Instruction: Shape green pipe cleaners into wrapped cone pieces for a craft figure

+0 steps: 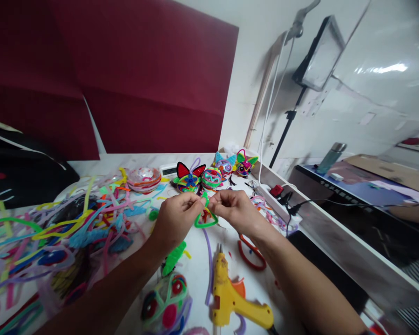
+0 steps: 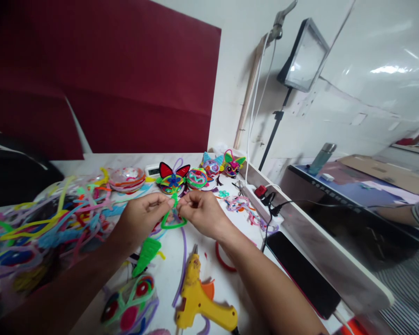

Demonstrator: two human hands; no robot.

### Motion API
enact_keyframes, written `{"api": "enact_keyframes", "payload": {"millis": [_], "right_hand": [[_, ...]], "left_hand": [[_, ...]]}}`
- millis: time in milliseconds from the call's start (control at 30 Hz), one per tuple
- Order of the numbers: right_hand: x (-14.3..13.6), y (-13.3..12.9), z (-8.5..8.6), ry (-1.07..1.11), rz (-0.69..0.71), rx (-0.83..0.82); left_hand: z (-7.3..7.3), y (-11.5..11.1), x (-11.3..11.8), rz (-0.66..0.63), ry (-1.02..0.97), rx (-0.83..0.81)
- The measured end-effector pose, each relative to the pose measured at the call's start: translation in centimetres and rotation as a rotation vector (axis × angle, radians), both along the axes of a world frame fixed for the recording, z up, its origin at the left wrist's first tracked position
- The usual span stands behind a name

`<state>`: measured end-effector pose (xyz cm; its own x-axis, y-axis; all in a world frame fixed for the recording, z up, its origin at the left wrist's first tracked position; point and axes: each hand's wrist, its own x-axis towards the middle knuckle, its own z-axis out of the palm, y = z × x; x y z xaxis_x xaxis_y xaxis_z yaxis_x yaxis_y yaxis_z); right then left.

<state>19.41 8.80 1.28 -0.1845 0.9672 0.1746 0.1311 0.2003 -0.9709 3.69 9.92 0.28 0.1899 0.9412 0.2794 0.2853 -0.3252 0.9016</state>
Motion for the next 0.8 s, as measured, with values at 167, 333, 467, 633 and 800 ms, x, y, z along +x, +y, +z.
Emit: {"api": "enact_keyframes", "payload": {"millis": [167, 333, 467, 633, 800], "right_hand": [[0.3, 0.0, 0.4, 0.039, 0.014, -0.095], [0.3, 0.1, 0.3, 0.043, 0.021, -0.088], [0.3, 0.1, 0.4, 0.040, 0.016, -0.076], [0.3, -0.1, 0.6, -0.010, -0.007, -0.055], [0.2, -0.2, 0.7, -0.026, -0.009, -0.033]], "left_hand": [[1.1, 0.0, -0.1, -0.115, -0.198, -0.275], [1.3, 0.0, -0.2, -0.117, -0.155, -0.207], [0.9, 0.1, -0.2, -0.070, -0.080, -0.094], [0.7, 0.0, -0.1, -0.051, -0.041, -0.049], [0.8, -0.2, -0.1, -0.068, -0.026, -0.047]]}}
